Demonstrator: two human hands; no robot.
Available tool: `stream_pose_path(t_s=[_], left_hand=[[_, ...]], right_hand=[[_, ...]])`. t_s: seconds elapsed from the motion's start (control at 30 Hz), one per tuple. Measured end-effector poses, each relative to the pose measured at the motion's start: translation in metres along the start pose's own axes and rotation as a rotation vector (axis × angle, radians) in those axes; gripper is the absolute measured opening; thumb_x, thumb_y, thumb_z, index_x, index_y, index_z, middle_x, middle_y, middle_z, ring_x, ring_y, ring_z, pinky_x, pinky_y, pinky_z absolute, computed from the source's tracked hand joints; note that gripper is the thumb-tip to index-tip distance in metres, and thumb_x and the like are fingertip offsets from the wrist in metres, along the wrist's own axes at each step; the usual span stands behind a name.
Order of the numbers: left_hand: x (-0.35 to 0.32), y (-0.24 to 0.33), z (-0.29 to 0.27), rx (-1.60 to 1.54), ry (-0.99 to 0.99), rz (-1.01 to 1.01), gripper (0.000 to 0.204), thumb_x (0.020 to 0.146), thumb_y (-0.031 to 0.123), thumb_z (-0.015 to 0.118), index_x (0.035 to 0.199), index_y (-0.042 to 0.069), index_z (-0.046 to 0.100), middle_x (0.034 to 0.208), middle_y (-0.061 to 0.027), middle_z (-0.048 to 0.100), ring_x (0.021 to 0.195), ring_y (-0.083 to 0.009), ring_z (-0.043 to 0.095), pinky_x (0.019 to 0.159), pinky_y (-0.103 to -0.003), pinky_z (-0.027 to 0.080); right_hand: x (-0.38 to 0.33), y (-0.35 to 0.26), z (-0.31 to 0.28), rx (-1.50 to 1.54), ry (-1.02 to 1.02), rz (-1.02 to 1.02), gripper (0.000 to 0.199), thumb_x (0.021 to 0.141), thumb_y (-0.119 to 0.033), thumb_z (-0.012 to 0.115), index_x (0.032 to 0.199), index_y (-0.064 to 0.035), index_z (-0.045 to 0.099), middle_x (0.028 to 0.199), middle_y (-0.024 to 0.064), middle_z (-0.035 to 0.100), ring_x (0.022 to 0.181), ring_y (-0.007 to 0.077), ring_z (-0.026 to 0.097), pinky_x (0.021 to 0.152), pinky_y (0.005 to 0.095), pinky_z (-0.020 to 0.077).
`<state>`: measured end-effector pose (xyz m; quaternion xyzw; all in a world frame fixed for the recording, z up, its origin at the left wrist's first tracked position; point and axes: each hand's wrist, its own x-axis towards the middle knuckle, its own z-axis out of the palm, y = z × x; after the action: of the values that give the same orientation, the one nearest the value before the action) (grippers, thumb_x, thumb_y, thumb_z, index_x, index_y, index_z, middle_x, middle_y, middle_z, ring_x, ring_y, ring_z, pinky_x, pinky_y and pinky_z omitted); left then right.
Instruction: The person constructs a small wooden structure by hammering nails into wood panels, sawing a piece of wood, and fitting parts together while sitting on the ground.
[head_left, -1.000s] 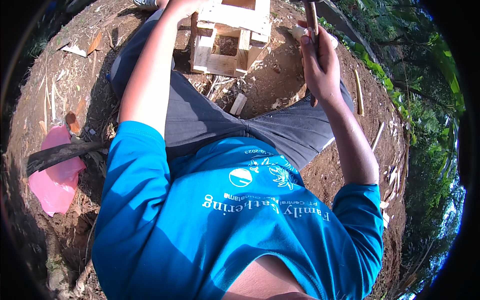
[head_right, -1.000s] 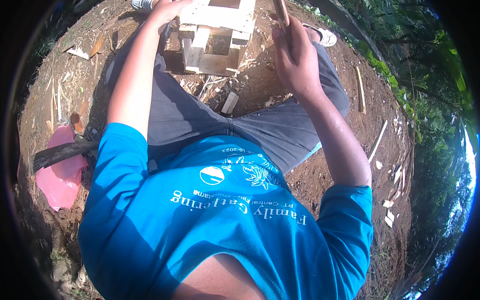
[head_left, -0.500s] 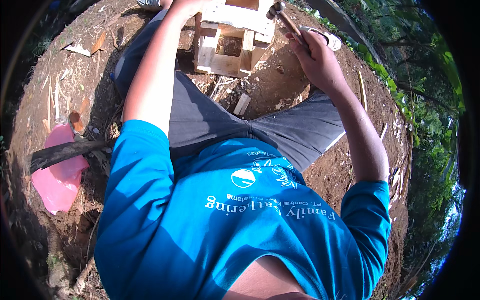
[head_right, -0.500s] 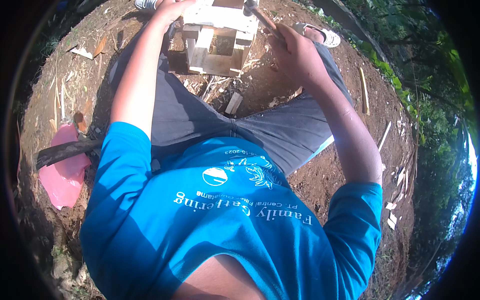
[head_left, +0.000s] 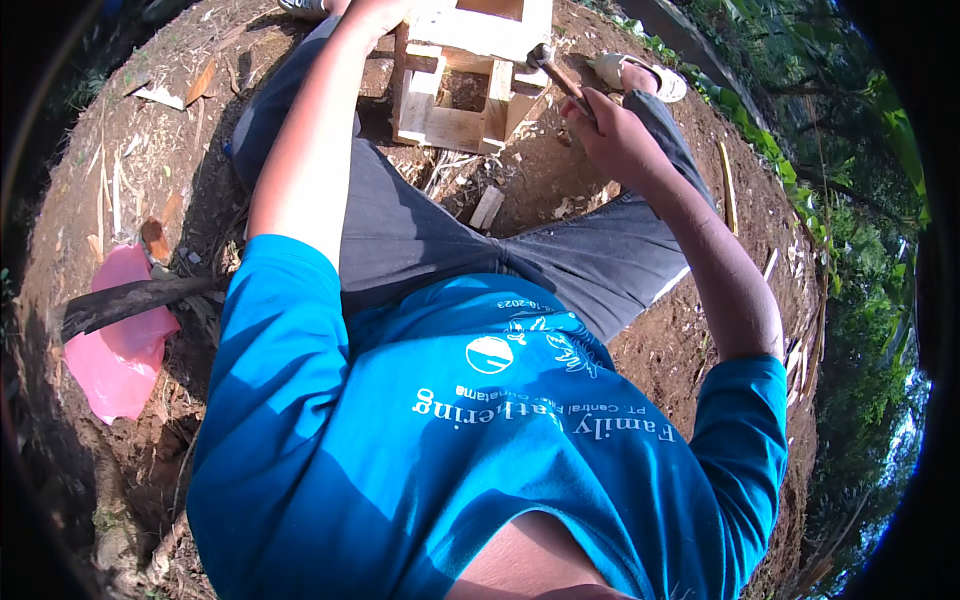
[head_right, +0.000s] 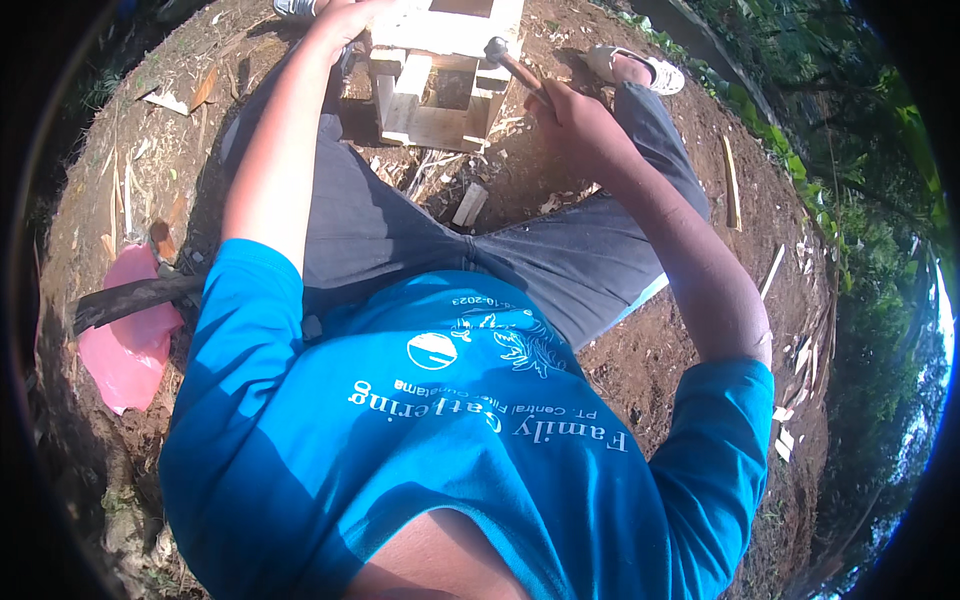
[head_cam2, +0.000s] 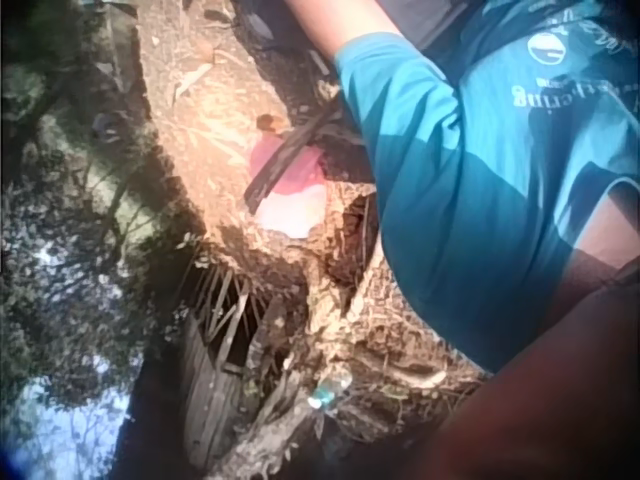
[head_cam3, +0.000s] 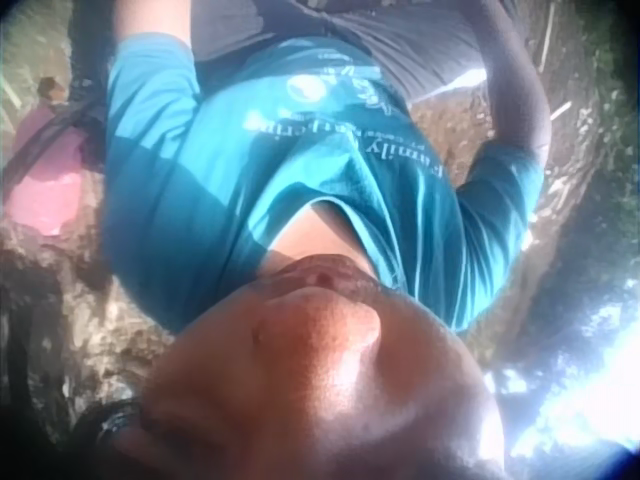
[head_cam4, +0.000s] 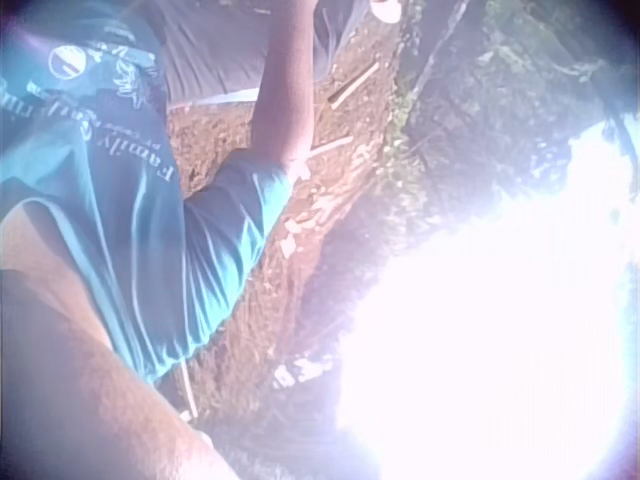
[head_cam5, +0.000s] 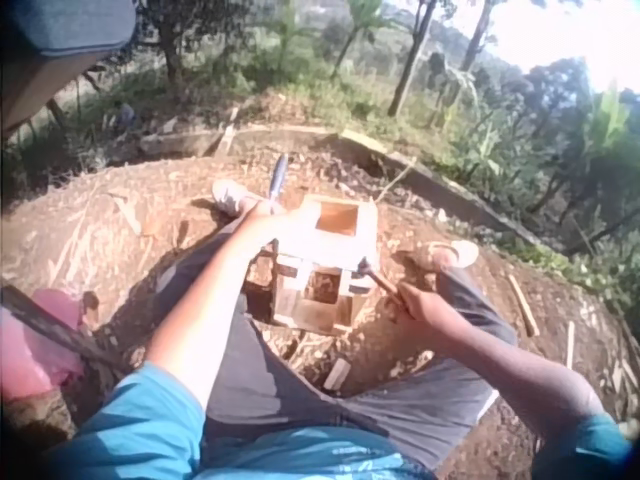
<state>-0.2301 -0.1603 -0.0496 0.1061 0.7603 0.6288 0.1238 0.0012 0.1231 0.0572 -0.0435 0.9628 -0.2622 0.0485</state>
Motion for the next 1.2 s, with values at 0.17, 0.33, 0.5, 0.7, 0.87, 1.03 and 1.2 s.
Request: stream_pose_path(t_s=[0.17, 0.33, 0.5, 0.7, 0.87, 1.03, 1.2], left_hand=[[-0.013, 0.013, 0.007, -0.002, -0.003, -0.068, 0.037, 0.083, 0.037, 0.085, 0.074, 0.007, 0.068, 0.068, -0.0031, 0.067, 0.06, -0.0128, 0.063, 0.055, -0.027, 0.046], [-0.006, 0.02, 0.006, 0.118, 0.014, -0.159, 0.042, 0.081, 0.043, 0.086, 0.076, 0.005, 0.07, 0.07, -0.0056, 0.069, 0.064, -0.0144, 0.066, 0.059, -0.027, 0.05], [-0.006, 0.007, 0.017, 0.153, 0.183, -0.075, 0.05, 0.082, 0.045, 0.085, 0.09, 0.0, 0.065, 0.076, -0.006, 0.068, 0.064, -0.0147, 0.065, 0.059, -0.03, 0.053], [-0.005, -0.008, 0.032, -0.138, 0.118, -0.006, 0.039, 0.091, 0.037, 0.078, 0.088, 0.001, 0.061, 0.074, -0.0048, 0.066, 0.059, -0.0156, 0.063, 0.052, -0.029, 0.049], [-0.014, -0.003, 0.038, -0.376, 0.093, 0.025, 0.032, 0.097, 0.029, 0.072, 0.101, 0.0, 0.059, 0.077, -0.0037, 0.066, 0.059, -0.014, 0.063, 0.052, -0.028, 0.049], [-0.01, -0.015, 0.034, -0.219, 0.215, 0.054, 0.031, 0.097, 0.03, 0.071, 0.103, 0.001, 0.059, 0.08, -0.0042, 0.066, 0.067, -0.0121, 0.065, 0.055, -0.027, 0.051], [-0.025, 0.012, 0.029, -0.25, 0.042, 0.002, 0.031, 0.098, 0.03, 0.07, 0.085, 0.003, 0.062, 0.071, -0.0021, 0.065, 0.062, -0.0116, 0.063, 0.054, -0.028, 0.049]], right_hand=[[-0.002, -0.021, -0.009, 0.143, 0.174, 0.003, 0.029, 0.105, -0.03, 0.057, 0.115, -0.0031, 0.055, 0.08, 0.0225, 0.066, 0.078, 0.0446, 0.067, 0.07, 0.0488, 0.0507], [-0.001, -0.005, -0.015, 0.03, -0.16, 0.139, 0.028, 0.102, -0.028, 0.058, 0.111, -0.0015, 0.056, 0.091, 0.0246, 0.07, 0.091, 0.0433, 0.07, 0.079, 0.0491, 0.0528], [-0.016, -0.028, -0.028, 0.388, -0.084, 0.159, 0.036, 0.1, -0.022, 0.062, 0.128, 0.0009, 0.06, 0.093, 0.0124, 0.066, 0.085, 0.0164, 0.062, 0.079, 0.0325, 0.0501], [-0.007, -0.064, -0.018, 0.399, -0.055, 0.11, 0.048, 0.104, -0.023, 0.061, 0.145, 0.0013, 0.052, 0.106, 0.014, 0.069, 0.097, 0.0116, 0.061, 0.087, 0.0292, 0.0495], [0.006, -0.079, 0.026, 0.616, 0.344, -0.119, 0.043, 0.104, -0.015, 0.058, 0.144, 0.0006, 0.053, 0.115, 0.0219, 0.07, 0.11, 0.0201, 0.067, 0.095, 0.033, 0.0505], [0.015, -0.06, 0.03, 0.379, 0.184, -0.039, 0.037, 0.101, -0.016, 0.058, 0.135, -0.0015, 0.059, 0.099, 0.0254, 0.07, 0.096, 0.0307, 0.072, 0.085, 0.039, 0.0525], [0.014, -0.091, 0.012, 0.704, 0.488, -0.232, 0.034, 0.107, -0.017, 0.054, 0.136, 0.0009, 0.058, 0.108, 0.0128, 0.073, 0.096, 0.0107, 0.065, 0.084, 0.0286, 0.0498]])
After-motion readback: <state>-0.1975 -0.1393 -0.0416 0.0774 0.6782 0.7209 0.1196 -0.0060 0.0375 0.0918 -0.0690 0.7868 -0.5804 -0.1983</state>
